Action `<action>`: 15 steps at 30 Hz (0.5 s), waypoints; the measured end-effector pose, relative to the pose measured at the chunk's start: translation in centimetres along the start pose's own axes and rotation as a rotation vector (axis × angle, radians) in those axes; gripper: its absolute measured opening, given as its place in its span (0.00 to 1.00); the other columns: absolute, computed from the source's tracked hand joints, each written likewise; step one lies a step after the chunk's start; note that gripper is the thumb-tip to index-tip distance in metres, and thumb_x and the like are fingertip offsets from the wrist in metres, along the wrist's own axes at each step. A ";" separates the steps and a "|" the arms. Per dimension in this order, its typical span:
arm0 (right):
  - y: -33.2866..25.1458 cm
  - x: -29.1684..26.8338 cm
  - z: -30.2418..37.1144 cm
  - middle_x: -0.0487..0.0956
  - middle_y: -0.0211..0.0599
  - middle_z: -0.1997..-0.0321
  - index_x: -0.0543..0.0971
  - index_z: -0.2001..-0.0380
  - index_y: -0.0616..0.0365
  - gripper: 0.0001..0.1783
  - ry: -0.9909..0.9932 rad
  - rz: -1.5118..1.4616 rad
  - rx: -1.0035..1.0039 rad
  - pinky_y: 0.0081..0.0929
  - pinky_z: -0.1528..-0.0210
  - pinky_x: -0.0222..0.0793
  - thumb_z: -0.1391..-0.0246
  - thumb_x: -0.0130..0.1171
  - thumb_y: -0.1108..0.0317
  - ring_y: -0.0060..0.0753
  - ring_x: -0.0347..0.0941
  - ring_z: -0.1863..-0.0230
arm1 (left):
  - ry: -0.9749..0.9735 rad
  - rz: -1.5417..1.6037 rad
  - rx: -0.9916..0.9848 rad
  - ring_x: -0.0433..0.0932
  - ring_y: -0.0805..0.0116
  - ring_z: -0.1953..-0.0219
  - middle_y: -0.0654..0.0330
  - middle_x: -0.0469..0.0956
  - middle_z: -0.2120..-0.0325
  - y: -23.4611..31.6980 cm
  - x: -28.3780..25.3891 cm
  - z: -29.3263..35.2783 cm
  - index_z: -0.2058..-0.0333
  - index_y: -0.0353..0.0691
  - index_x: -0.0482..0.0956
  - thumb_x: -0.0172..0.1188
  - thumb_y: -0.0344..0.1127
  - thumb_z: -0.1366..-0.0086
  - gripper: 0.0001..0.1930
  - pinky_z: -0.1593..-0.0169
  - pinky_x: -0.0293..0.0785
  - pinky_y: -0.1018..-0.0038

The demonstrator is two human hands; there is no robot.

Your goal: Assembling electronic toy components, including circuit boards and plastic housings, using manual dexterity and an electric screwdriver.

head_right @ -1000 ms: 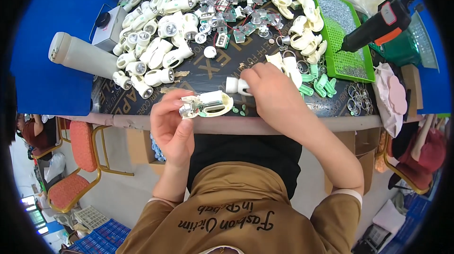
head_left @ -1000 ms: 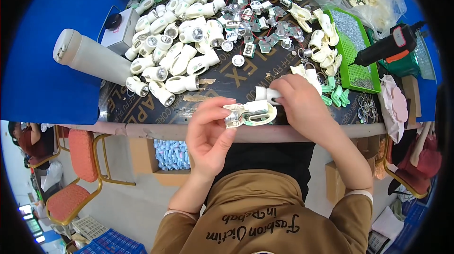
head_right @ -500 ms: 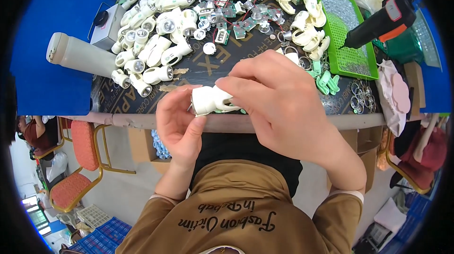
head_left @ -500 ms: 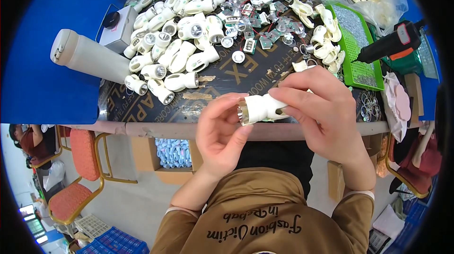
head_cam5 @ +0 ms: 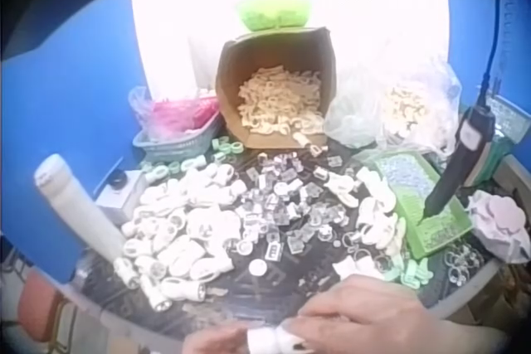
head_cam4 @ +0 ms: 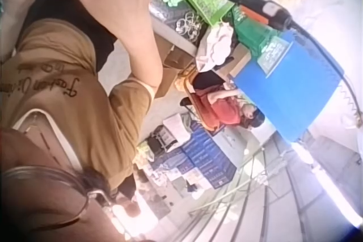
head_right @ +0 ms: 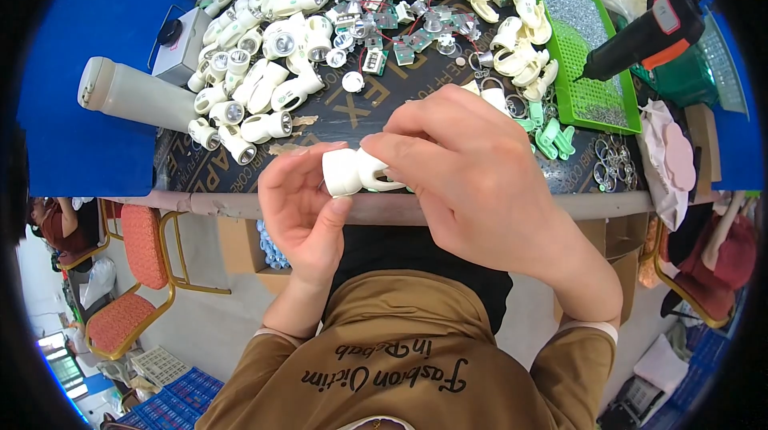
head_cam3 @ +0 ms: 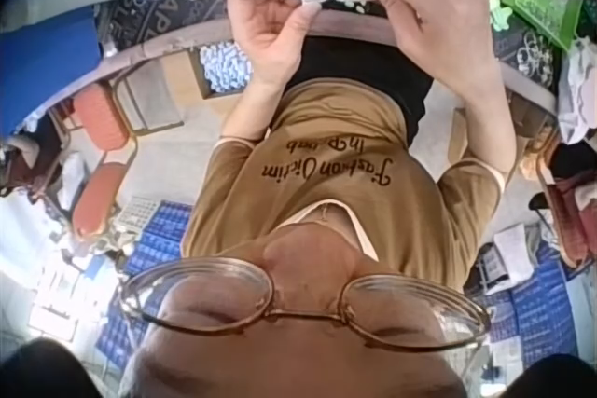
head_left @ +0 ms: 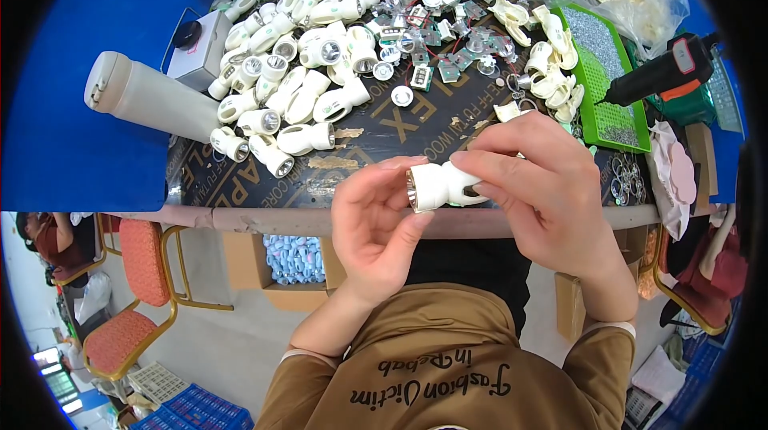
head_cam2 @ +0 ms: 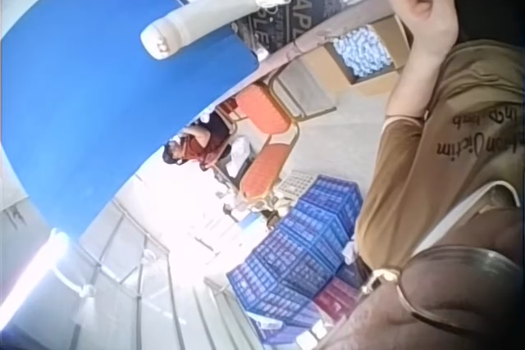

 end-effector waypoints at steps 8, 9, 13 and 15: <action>0.2 0.0 0.0 0.74 0.36 0.72 0.78 0.69 0.60 0.16 -0.002 -0.030 0.028 0.29 0.72 0.64 0.68 0.56 0.83 0.37 0.69 0.73 | 0.020 -0.149 -0.095 0.70 0.60 0.49 0.48 0.65 0.51 0.2 -0.2 0.1 0.50 0.28 0.63 0.52 0.15 0.44 0.21 0.47 0.68 0.70; 0.1 -0.1 0.0 0.75 0.36 0.70 0.79 0.68 0.59 0.16 -0.027 -0.025 0.053 0.28 0.70 0.65 0.66 0.57 0.82 0.36 0.70 0.71 | 0.021 -0.150 -0.095 0.70 0.60 0.49 0.48 0.65 0.51 0.3 -0.2 0.0 0.50 0.28 0.63 0.52 0.15 0.44 0.21 0.47 0.68 0.70; 0.0 -0.1 0.0 0.76 0.36 0.68 0.79 0.66 0.59 0.16 -0.043 -0.010 0.068 0.27 0.69 0.66 0.64 0.57 0.81 0.36 0.71 0.69 | 0.031 -0.213 -0.106 0.70 0.61 0.50 0.49 0.66 0.52 0.5 -0.4 0.1 0.51 0.29 0.66 0.54 0.16 0.45 0.21 0.49 0.70 0.72; 0.0 -0.1 0.0 0.76 0.37 0.68 0.80 0.66 0.58 0.17 -0.036 -0.006 0.075 0.27 0.68 0.66 0.64 0.57 0.80 0.36 0.71 0.69 | 0.026 -0.227 -0.104 0.70 0.61 0.50 0.48 0.66 0.52 0.5 -0.5 0.1 0.51 0.29 0.66 0.55 0.17 0.45 0.21 0.50 0.70 0.73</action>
Point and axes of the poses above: each hand's wrist, its own z-axis away from the middle knuckle, its own x-axis out of the palm, y = z × x, the point moved 3 cm from there along -z, towards the middle knuckle
